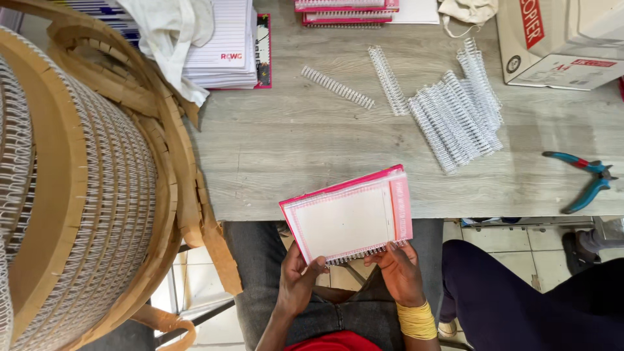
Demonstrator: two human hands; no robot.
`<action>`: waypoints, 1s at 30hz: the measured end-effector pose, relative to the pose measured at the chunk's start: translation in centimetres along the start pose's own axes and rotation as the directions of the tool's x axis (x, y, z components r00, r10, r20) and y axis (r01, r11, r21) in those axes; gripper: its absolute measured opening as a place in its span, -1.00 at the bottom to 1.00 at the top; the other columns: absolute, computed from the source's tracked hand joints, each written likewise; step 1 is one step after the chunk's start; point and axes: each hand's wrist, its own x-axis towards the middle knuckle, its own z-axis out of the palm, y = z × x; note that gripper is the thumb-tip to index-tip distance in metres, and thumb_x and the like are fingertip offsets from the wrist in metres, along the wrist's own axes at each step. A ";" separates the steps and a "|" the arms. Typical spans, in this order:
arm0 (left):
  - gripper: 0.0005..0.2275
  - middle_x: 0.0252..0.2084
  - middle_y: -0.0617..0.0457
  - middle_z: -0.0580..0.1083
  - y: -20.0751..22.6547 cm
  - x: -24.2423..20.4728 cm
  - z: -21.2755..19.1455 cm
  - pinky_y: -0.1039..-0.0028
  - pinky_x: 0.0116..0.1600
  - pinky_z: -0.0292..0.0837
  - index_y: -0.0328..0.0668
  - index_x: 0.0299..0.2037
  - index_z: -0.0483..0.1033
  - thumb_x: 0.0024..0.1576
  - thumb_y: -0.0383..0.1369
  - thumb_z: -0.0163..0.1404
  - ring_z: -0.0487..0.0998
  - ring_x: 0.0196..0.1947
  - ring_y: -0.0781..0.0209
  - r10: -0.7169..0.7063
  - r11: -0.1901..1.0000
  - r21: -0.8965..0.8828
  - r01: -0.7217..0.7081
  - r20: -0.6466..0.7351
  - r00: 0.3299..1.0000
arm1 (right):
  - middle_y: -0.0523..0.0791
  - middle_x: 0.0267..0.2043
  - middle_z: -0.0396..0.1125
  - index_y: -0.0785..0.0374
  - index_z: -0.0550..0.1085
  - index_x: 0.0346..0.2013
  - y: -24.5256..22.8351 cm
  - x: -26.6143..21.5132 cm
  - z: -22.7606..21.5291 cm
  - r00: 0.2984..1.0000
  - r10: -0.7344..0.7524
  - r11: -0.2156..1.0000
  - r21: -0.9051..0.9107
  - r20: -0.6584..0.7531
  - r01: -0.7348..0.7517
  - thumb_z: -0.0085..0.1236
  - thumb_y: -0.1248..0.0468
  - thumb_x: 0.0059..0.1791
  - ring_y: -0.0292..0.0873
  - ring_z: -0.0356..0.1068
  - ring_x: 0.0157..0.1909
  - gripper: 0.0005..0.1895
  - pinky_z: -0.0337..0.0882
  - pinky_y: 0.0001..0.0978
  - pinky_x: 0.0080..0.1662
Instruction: The person assembles spiral-bound notebooks by inserting metal spiral coils into the punched holes of the paper stacks. They handle the notebooks and coils by hand, aligning the pages and securing the binding. The person also stacks the completed notebooks on the table.
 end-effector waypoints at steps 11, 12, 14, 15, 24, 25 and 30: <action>-0.37 0.15 -0.16 0.64 -1.4 0.7 -1.3 0.16 -0.18 0.81 -0.23 0.40 0.42 0.07 -0.27 0.21 0.66 0.05 -0.06 -0.226 0.971 -0.120 0.207 -0.175 0.958 | -0.05 -0.28 0.40 0.23 0.48 -0.22 0.4 -1.0 0.9 0.979 0.136 0.970 -0.180 -0.149 -0.162 0.24 0.24 0.10 0.32 0.67 -0.21 -0.86 0.53 -0.07 -0.33; -0.39 0.13 -0.21 0.65 -2.1 0.7 -2.4 0.16 -0.25 0.82 -0.31 0.36 0.44 0.06 -0.32 0.24 0.68 0.00 -0.11 -0.162 0.982 -0.117 0.149 -0.109 0.981 | 0.06 -0.03 0.45 0.34 0.43 0.06 -0.5 -1.4 1.3 0.992 0.111 0.983 -0.156 0.054 -0.101 0.18 0.02 0.11 0.25 0.61 -0.04 -0.56 0.60 0.03 -0.18; -0.41 0.11 -0.26 0.66 -1.7 1.0 -4.9 0.15 -0.32 0.84 -0.39 0.32 0.47 0.05 -0.36 0.28 0.70 -0.05 -0.16 -0.093 0.989 -0.117 0.087 -0.042 0.995 | 0.17 0.22 0.49 0.45 0.39 0.33 -2.7 -1.8 1.3 0.963 0.078 0.992 -0.121 0.258 -0.048 0.13 -0.19 0.11 0.19 0.55 0.12 -0.21 0.67 0.12 -0.03; -0.43 0.11 -0.18 0.68 -0.7 1.3 -6.3 0.26 -0.10 0.68 -0.39 0.32 0.50 0.05 -0.41 0.27 0.67 -0.01 -0.01 -0.086 0.993 -0.075 0.087 0.023 0.996 | 0.28 0.23 0.45 0.53 0.37 0.34 -4.0 -1.7 0.8 0.947 0.019 0.996 0.073 0.321 -0.045 0.05 -0.33 0.11 0.23 0.52 0.17 -0.06 0.52 0.14 0.08; -0.70 -0.55 0.32 0.08 8.6 5.1 -4.1 0.60 -0.46 -0.26 -0.06 0.07 0.69 0.15 -0.25 0.30 -0.09 -0.62 0.54 -0.167 0.901 0.419 0.115 0.090 0.982 | 0.08 -0.15 0.56 0.42 0.29 0.31 -3.5 -1.5 1.0 0.694 0.575 0.803 -0.463 0.433 -0.376 0.32 -0.10 0.01 -0.03 0.56 -0.34 -0.19 0.61 -0.16 -0.36; -0.66 -0.49 0.29 0.19 8.6 5.4 -3.5 0.63 -0.48 -0.23 -0.09 0.15 0.68 0.16 -0.28 0.28 -0.07 -0.63 0.54 -0.160 0.909 0.404 0.107 0.100 0.982 | 0.02 -0.31 0.54 0.45 0.45 0.10 -2.9 -2.2 3.0 0.686 0.651 0.719 -0.554 0.325 -0.419 0.30 0.13 0.09 -0.12 0.48 -0.56 -0.54 0.56 -0.32 -0.51; -0.46 -0.20 0.00 0.65 6.3 6.2 -5.4 0.54 -0.25 0.46 -0.09 0.47 0.42 0.26 -0.20 0.07 0.55 -0.36 0.37 -0.236 0.969 0.090 0.230 0.064 0.970 | 0.14 -0.16 0.50 0.60 0.50 0.20 0.4 -3.8 2.1 0.862 0.444 0.890 -0.230 0.245 -0.393 0.28 0.27 0.03 0.00 0.47 -0.29 -0.48 0.47 -0.18 -0.25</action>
